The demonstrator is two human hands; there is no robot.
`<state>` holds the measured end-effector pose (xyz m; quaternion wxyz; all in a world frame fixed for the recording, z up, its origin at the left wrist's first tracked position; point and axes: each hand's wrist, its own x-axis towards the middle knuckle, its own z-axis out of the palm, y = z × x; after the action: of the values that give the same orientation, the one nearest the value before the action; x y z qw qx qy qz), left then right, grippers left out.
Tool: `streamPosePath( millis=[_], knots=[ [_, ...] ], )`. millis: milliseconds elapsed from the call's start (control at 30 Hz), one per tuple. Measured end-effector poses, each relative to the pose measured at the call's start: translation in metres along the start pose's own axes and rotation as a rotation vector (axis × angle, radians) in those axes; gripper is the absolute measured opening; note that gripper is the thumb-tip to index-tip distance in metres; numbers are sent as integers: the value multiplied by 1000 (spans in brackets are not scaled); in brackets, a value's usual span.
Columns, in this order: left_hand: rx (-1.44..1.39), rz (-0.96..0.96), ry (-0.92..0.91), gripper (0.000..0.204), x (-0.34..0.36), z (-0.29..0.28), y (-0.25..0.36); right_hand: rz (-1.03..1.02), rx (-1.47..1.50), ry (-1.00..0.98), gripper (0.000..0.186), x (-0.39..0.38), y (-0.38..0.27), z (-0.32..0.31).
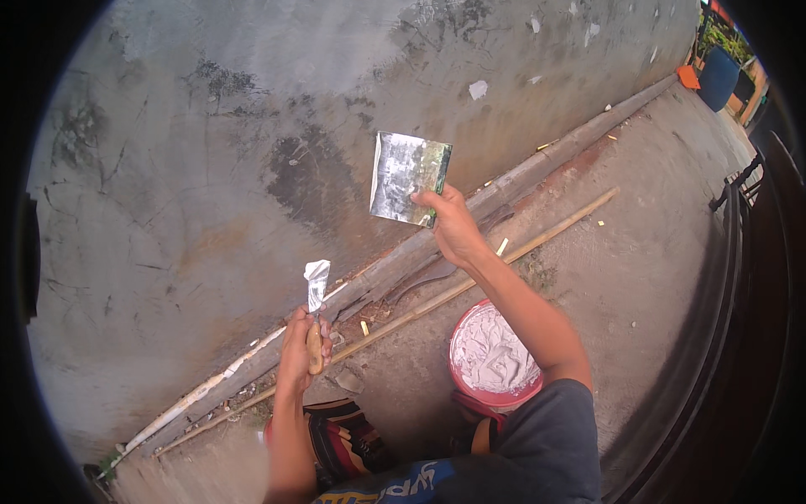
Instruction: The person applies white plaster to a concrete wall using a putty knife and a trowel. They repeatedly scoop plaster from a red bucket and spread it onto the wall surface in small sections.
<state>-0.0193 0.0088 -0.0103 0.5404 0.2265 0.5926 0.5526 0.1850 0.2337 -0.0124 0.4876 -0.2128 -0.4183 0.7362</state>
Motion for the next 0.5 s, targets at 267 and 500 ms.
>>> streamPosePath(
  millis=[267,500],
  knots=[
    [-69,-203,-128,19,-6,56,-30,-80,-37,113,24,-124,2,-15],
    [-233,-360,-286,14,-23,95,-52,-557,-771,-109,35,-174,29,-22]
  ],
)
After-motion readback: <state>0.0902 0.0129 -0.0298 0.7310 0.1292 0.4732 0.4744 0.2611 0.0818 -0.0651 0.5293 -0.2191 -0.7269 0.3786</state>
